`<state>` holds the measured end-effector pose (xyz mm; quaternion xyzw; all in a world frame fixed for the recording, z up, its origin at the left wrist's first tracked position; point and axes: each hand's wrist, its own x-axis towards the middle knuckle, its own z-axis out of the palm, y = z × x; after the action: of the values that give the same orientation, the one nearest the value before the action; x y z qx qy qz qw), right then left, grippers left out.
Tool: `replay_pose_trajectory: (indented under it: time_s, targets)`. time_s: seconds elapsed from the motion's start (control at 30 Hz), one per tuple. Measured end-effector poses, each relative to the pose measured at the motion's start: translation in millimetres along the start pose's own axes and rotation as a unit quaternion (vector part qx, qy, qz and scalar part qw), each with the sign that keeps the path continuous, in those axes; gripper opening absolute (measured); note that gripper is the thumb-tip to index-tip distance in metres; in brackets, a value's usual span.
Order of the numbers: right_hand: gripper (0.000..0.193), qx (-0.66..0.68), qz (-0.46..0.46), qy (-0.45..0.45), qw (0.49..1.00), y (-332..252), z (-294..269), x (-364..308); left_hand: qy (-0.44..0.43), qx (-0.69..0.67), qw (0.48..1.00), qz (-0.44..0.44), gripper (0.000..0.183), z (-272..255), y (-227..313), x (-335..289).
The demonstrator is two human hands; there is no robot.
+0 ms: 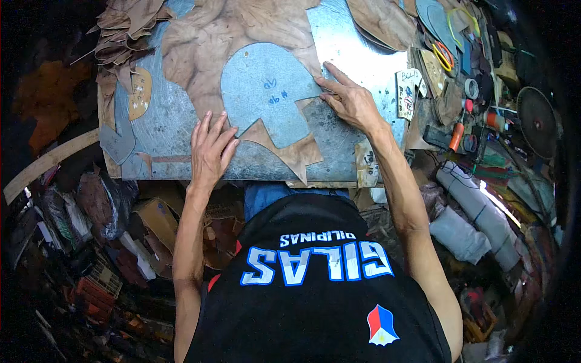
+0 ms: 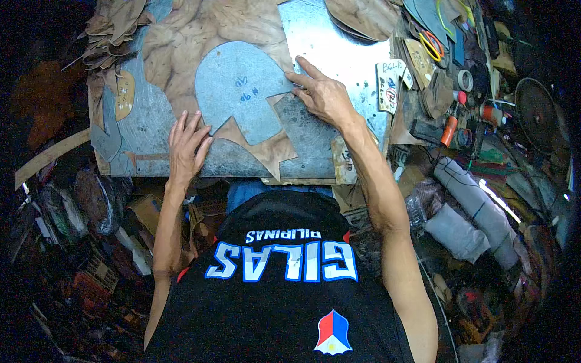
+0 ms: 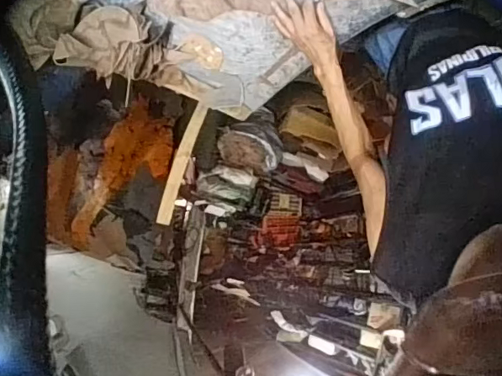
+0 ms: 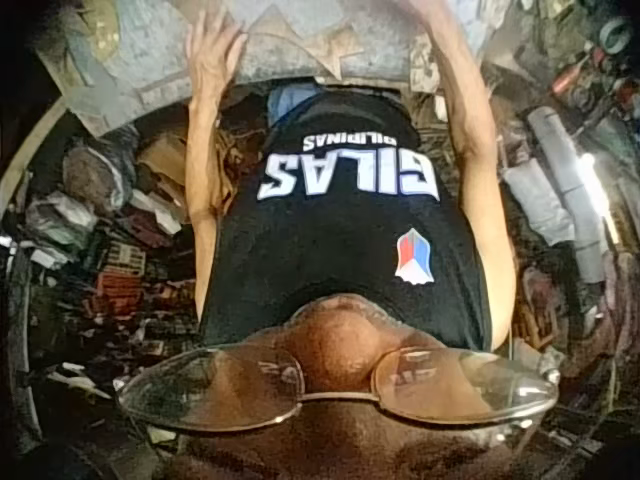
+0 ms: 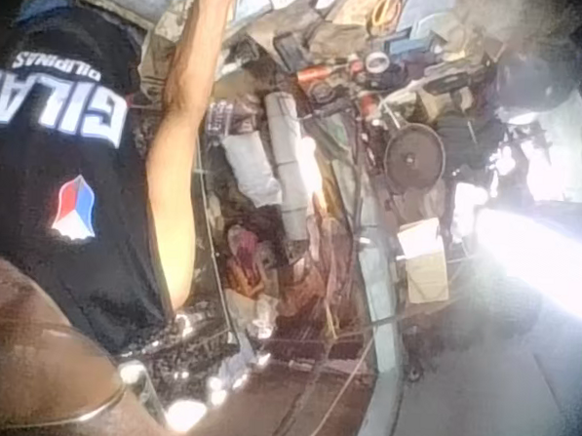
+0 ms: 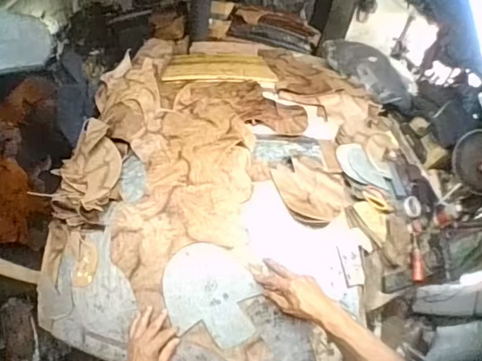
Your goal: Cutting leather pieces using a metal stencil and a small blade on a workbench.
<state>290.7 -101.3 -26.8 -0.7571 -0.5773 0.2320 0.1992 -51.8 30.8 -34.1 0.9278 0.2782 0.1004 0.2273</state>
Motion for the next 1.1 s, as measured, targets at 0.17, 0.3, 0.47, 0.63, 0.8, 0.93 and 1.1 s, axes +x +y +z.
replay_pose_trajectory:
  time_s: [0.17, 0.3, 0.47, 0.63, 0.8, 0.93, 1.1]
  targets:
    - [0.033, -0.002, 0.008, -0.013, 1.0, -3, -4, 4, 0.007, 0.001, 1.0, -0.004, 0.027, 1, 1, -1]
    - [0.031, -0.004, -0.015, -0.005, 1.0, 8, -1, 4, 0.014, -0.009, 1.0, -0.003, 0.027, 4, 1, -1]
    - [0.03, -0.024, -0.024, 0.011, 0.999, 6, 0, 4, 0.03, -0.008, 0.999, -0.007, 0.027, 6, 1, -3]
    - [0.03, -0.025, -0.029, 0.015, 0.999, 7, 3, 2, 0.033, -0.008, 0.999, 0.0, 0.026, 8, -1, -3]
    - [0.031, -0.018, -0.024, 0.015, 0.999, 7, 3, 1, 0.029, -0.007, 1.0, -0.006, 0.026, 8, 0, -4]
    - [0.032, 0.012, 0.014, -0.022, 1.0, 5, -2, 2, 0.032, -0.007, 0.999, -0.002, 0.026, 10, -1, -3]
    - [0.03, -0.019, -0.004, -0.007, 1.0, 4, -3, 5, 0.036, 0.001, 0.999, -0.005, 0.024, 9, -1, -3]
